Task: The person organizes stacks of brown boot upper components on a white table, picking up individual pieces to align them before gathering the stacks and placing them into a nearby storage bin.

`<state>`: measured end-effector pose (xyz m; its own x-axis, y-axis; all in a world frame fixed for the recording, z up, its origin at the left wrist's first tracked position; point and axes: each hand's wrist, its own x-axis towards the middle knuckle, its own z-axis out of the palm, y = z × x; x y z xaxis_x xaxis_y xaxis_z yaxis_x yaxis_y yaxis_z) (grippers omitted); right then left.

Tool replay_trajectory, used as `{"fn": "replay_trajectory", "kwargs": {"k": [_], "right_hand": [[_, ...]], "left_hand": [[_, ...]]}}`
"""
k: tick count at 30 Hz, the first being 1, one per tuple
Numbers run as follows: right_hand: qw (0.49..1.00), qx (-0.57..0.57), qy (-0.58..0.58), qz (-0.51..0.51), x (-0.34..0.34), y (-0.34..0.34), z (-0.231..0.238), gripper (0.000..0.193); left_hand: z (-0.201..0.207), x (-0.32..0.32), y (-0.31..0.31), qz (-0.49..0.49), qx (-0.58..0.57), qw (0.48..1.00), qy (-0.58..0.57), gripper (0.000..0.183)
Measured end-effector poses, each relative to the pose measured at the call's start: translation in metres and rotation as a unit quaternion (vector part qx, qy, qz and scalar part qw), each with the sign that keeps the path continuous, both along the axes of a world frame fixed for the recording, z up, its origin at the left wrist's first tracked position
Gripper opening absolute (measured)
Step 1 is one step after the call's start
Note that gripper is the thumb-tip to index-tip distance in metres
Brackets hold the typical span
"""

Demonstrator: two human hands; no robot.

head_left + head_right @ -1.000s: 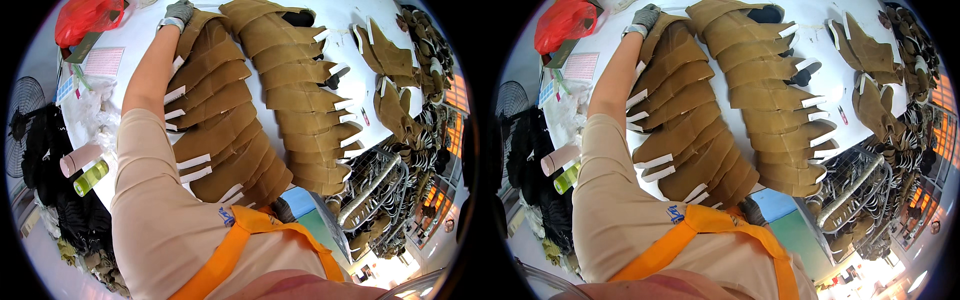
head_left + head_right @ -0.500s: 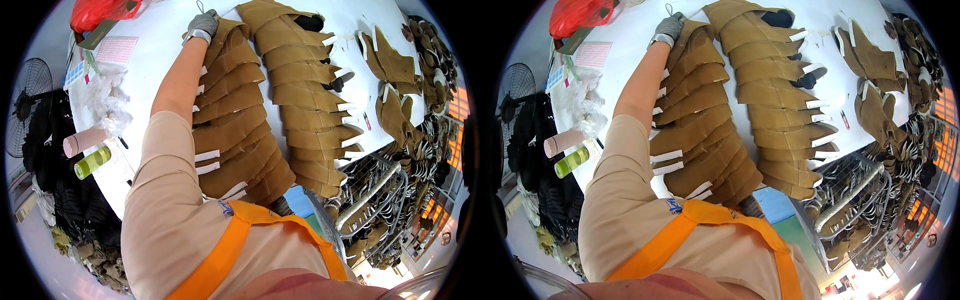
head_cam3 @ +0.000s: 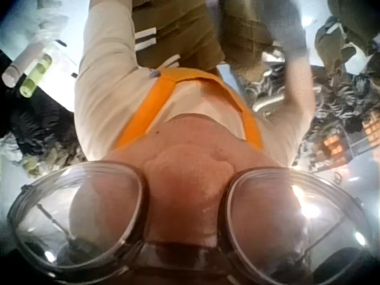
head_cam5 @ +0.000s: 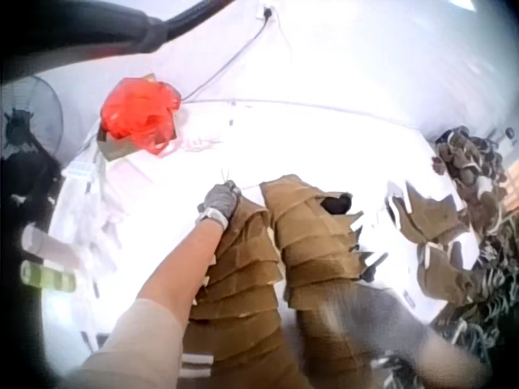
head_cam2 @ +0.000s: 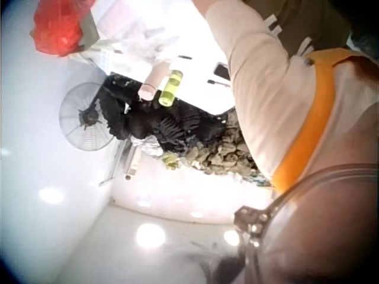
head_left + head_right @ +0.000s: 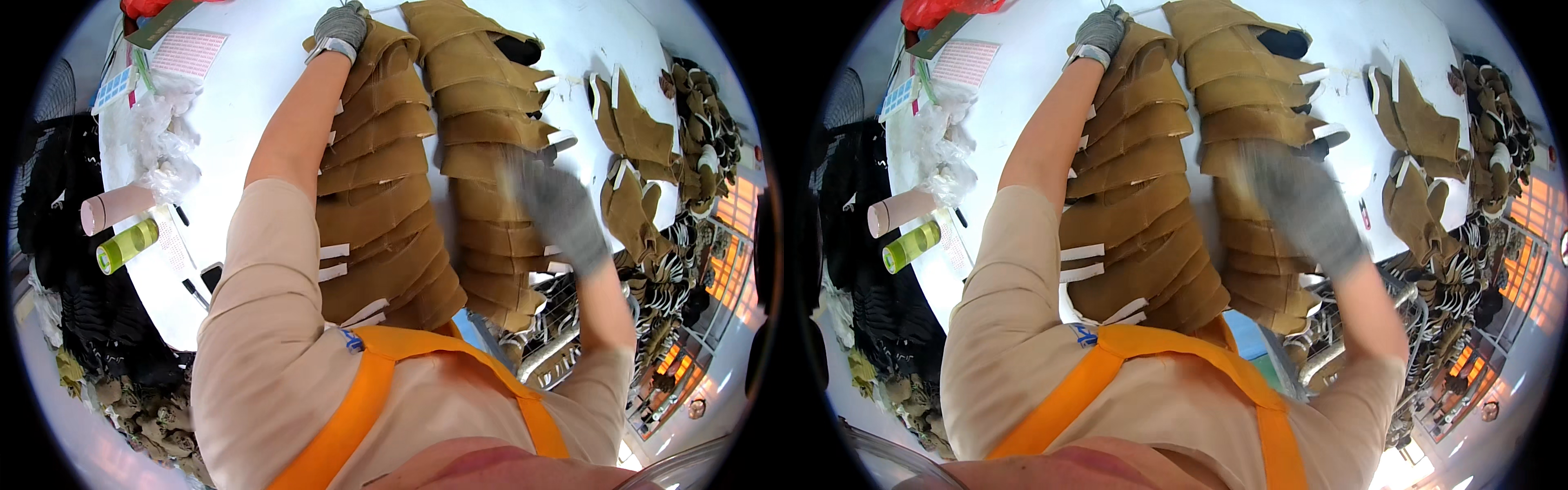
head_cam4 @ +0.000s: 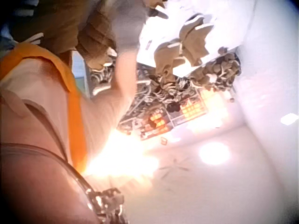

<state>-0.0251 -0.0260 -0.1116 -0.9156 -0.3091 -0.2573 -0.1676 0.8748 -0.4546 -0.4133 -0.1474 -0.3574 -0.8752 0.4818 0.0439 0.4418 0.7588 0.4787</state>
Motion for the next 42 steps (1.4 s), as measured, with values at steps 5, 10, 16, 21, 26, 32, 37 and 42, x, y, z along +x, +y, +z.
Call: {"fn": "replay_trajectory", "kwargs": {"k": [5, 10, 16, 21, 26, 32, 37, 42], "right_hand": [[0.942, 0.168, 0.258, -0.135, -0.244, 0.058, -0.128, 0.045], [0.961, 0.232, -0.045, -0.145, -0.317, 0.032, -0.156, 0.031], [0.952, 0.259, 0.004, -0.161, -0.321, 0.047, -0.182, 0.031], [0.969, 0.198, -0.114, -0.098, -0.322, 0.058, -0.167, 0.034], [0.939, 0.303, -0.149, -0.07, -0.334, 0.049, -0.172, 0.033], [0.959, 0.084, -0.039, -0.27, -0.323, 0.061, -0.179, 0.021], [0.944, -0.025, -0.008, -0.328, -0.314, 0.085, -0.2, 0.019], [0.945, -0.054, 0.013, -0.321, -0.324, 0.068, -0.193, 0.019]], "left_hand": [[0.034, 0.025, 0.034, -0.057, -0.03, 0.997, -0.042, 0.034], [0.03, 0.02, 0.004, 0.035, 0.037, 0.996, -0.077, 0.046], [0.02, 0.004, -0.01, 0.024, 0.166, 0.95, -0.263, 0.112], [0.034, 0.016, -0.001, 0.067, 0.257, 0.911, -0.315, 0.046], [-0.008, -0.021, -0.016, 0.029, 0.25, 0.899, -0.358, 0.063], [0.017, -0.069, -0.035, -0.246, -0.033, 0.929, -0.275, 0.023], [0.025, -0.066, -0.018, -0.32, -0.117, 0.935, -0.097, 0.027], [-0.016, -0.114, -0.041, -0.364, -0.037, 0.93, -0.031, 0.025]]}}
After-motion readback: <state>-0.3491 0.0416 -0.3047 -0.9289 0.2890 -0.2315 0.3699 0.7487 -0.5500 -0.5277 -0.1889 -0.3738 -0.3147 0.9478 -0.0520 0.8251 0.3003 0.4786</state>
